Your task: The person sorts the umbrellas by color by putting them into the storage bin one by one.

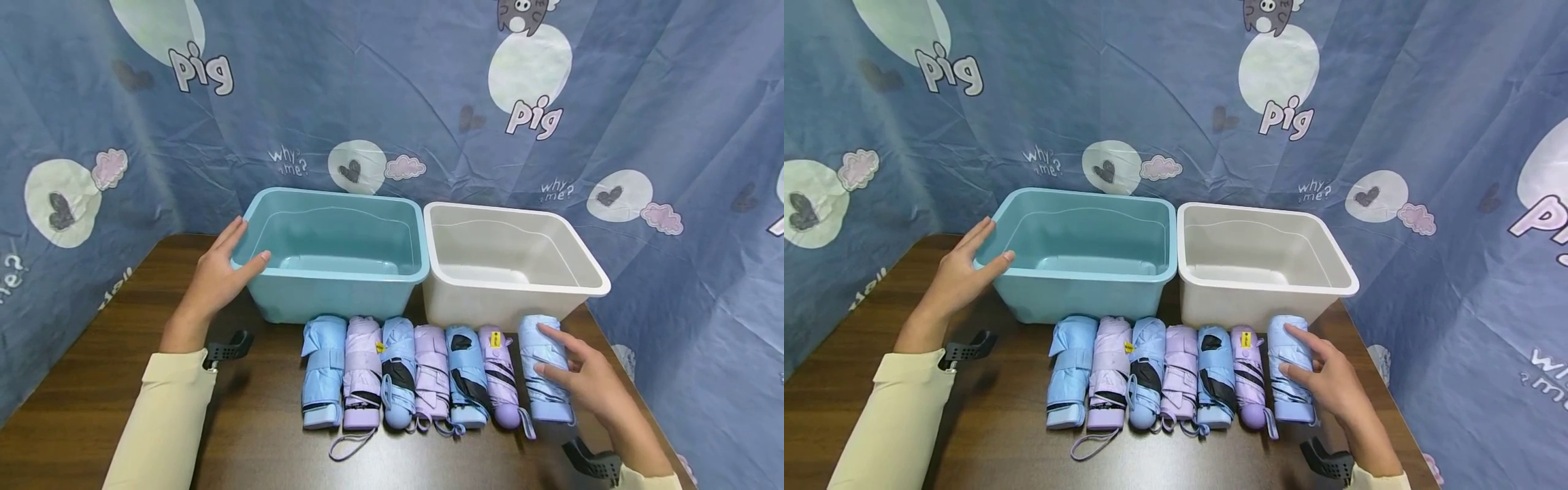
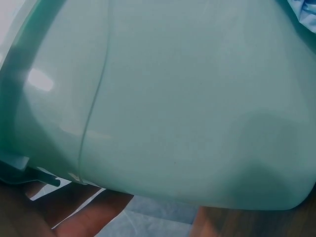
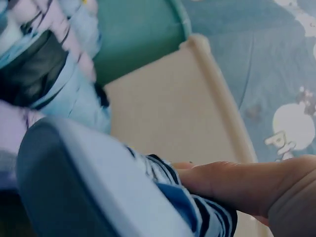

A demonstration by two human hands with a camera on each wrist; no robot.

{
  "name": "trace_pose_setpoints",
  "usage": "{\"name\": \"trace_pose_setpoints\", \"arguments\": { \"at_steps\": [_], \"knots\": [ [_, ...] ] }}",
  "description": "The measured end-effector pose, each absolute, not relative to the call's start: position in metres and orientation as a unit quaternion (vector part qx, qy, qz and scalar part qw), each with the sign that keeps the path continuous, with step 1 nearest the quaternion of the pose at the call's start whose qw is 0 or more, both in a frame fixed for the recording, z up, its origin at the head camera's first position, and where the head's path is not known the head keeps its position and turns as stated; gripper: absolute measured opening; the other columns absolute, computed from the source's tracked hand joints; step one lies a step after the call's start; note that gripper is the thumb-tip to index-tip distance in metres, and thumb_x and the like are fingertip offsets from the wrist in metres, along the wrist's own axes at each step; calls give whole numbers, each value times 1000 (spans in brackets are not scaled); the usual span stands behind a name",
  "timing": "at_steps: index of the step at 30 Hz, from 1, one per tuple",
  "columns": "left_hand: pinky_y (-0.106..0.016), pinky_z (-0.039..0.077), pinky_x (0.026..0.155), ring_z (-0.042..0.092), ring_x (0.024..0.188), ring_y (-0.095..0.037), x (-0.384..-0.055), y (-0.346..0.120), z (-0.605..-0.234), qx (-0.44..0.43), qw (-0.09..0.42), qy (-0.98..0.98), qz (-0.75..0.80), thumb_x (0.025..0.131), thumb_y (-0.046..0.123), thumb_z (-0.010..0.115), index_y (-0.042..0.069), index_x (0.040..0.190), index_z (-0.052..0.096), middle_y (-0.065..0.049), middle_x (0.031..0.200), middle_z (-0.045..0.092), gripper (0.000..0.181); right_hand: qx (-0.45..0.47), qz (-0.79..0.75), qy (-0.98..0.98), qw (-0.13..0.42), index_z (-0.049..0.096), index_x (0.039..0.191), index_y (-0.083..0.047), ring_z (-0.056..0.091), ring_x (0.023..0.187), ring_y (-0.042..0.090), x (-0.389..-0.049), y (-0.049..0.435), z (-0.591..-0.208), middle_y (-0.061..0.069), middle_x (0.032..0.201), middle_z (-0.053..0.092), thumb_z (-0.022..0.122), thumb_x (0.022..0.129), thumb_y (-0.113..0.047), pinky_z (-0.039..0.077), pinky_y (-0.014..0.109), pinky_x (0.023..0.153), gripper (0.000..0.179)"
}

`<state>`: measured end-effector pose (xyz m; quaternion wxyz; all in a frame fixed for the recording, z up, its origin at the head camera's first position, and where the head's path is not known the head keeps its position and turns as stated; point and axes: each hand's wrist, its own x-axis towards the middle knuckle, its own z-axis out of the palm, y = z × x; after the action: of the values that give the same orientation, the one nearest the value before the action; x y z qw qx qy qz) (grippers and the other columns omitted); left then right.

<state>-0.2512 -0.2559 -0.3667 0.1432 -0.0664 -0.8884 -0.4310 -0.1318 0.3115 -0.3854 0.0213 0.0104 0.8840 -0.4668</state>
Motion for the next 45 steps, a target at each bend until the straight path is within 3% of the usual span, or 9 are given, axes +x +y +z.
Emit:
{"name": "trace_pose_setpoints", "arguments": {
  "at_steps": [5,19,25,31,36,45],
  "knots": [
    [-61,18,108,15,145,-34,-251,-255,-367,-65,144,-889,-431,89,43,63,8,153,25,1,161,16,82,10,-499,866,19,41,148,-21,58,105,41,-125,306,-373,27,136,43,75,84,-23,54,41,63,72],
    [-61,18,108,15,145,-33,-249,-256,-367,-61,145,-889,-431,89,42,63,7,153,25,-3,161,17,82,-22,-508,861,2,40,148,-28,59,106,40,-119,286,-338,24,130,48,73,86,-25,54,41,65,71],
    [-60,18,108,16,145,-32,-252,-257,-365,-63,149,-886,-434,88,43,63,10,153,25,0,161,17,82,-34,-502,864,-4,40,148,-33,59,109,38,-129,274,-323,20,132,47,73,86,-30,54,39,67,70],
    [-61,17,108,12,146,-29,-252,-258,-366,-65,126,-885,-444,89,44,62,13,154,22,5,161,13,82,-59,-510,858,6,39,148,-32,62,107,25,-140,262,-307,18,139,42,72,86,-28,54,37,70,70],
    [-60,17,109,12,146,-28,-249,-258,-366,-62,120,-888,-439,89,44,63,13,154,22,7,161,13,83,-56,-535,843,26,41,147,-36,64,102,17,-153,246,-295,18,136,45,74,84,-30,54,38,73,71],
    [-59,18,109,12,146,-27,-248,-258,-364,-61,114,-892,-433,89,44,63,13,154,21,6,161,13,84,-81,-573,815,33,46,143,-38,61,110,25,-190,211,-285,8,147,37,76,82,-31,53,33,78,68]
  ]
}}
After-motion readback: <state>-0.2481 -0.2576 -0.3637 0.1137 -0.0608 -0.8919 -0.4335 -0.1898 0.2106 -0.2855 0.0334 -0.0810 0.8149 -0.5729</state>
